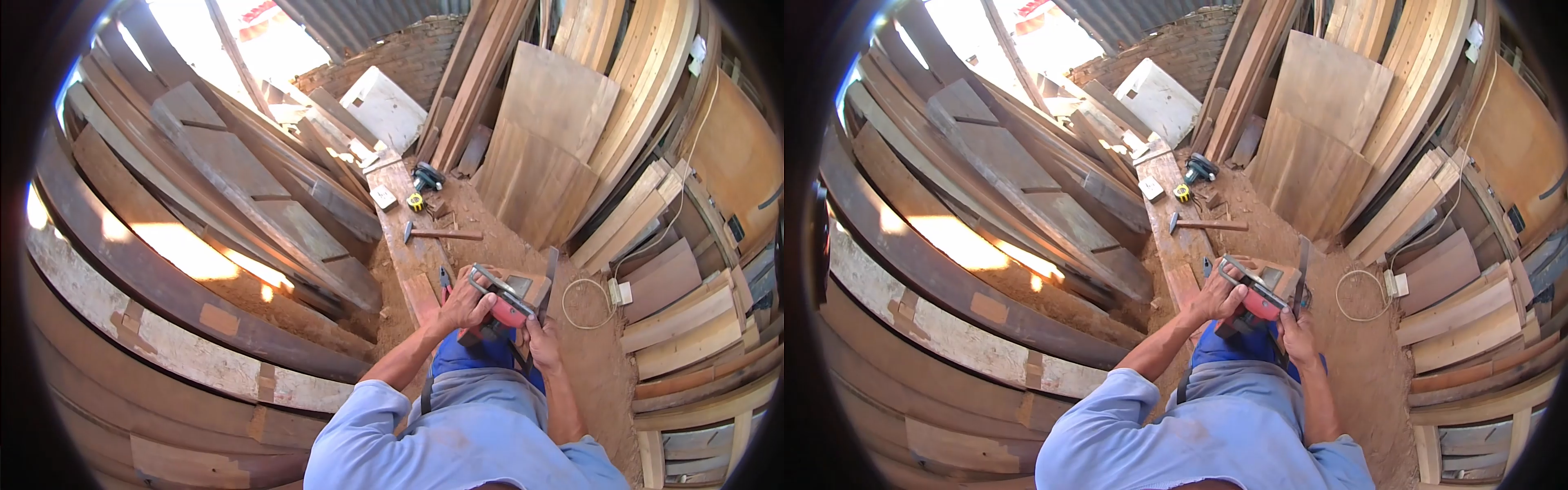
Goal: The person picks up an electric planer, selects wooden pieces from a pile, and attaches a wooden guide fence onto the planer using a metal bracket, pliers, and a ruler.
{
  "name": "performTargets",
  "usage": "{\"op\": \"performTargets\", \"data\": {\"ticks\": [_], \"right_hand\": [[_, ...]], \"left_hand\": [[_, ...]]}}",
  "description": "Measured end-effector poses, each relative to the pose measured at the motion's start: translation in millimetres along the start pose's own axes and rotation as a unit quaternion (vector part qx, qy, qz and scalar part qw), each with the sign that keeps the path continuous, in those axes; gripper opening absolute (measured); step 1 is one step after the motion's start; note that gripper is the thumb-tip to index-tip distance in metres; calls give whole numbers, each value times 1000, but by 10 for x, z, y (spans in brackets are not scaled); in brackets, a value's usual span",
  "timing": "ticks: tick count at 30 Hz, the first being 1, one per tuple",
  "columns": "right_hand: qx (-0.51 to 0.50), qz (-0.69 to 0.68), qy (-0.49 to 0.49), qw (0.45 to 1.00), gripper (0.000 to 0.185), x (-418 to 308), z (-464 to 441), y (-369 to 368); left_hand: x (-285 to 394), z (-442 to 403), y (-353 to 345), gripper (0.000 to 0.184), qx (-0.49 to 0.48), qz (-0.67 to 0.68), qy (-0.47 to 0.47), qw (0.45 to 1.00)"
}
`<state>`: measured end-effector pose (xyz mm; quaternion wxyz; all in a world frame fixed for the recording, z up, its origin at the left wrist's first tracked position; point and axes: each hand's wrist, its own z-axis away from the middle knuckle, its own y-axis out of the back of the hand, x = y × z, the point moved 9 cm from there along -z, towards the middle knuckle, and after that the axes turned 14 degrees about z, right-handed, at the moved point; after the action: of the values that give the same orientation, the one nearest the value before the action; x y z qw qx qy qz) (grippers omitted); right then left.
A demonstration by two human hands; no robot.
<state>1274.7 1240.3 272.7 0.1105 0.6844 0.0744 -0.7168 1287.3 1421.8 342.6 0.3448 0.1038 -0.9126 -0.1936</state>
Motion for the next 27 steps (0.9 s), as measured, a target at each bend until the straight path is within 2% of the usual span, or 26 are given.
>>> {"op": "performTargets", "data": {"ticks": [2,6,8,11,15,17,20,22,24,26,27], "right_hand": [[1,5,0,1000,27,26,-181,-54],[-17,3,-12,1000,28,-123,-479,-173],[-15,22,-6,1000,28,-275,-629,-229],[-8,28,-3,1000,27,-407,-852,-286],[0,51,-14,999,27,-469,-1079,-232],[2,78,1,997,27,-587,-1154,-182],[-7,128,28,991,24,-787,-1294,-121],[14,136,52,989,30,-1166,-1307,-68],[21,147,70,986,30,-1545,-1283,-49],[17,214,118,970,30,-1986,-1190,-55],[2,233,100,967,29,-2079,-1155,-54]], "left_hand": [[-345,130,13,41,2,61,121,991],[-476,67,188,36,84,97,143,981],[-657,56,295,34,141,143,188,961],[-748,-58,409,34,171,151,215,950],[-795,-198,460,41,199,156,230,940],[-769,-246,545,42,243,103,218,940],[-874,-375,554,40,205,100,247,942],[-735,-550,597,39,208,123,245,939],[-598,-686,635,41,235,130,197,943],[-444,-809,671,42,253,158,168,939],[-380,-842,684,40,260,176,184,932]]}}
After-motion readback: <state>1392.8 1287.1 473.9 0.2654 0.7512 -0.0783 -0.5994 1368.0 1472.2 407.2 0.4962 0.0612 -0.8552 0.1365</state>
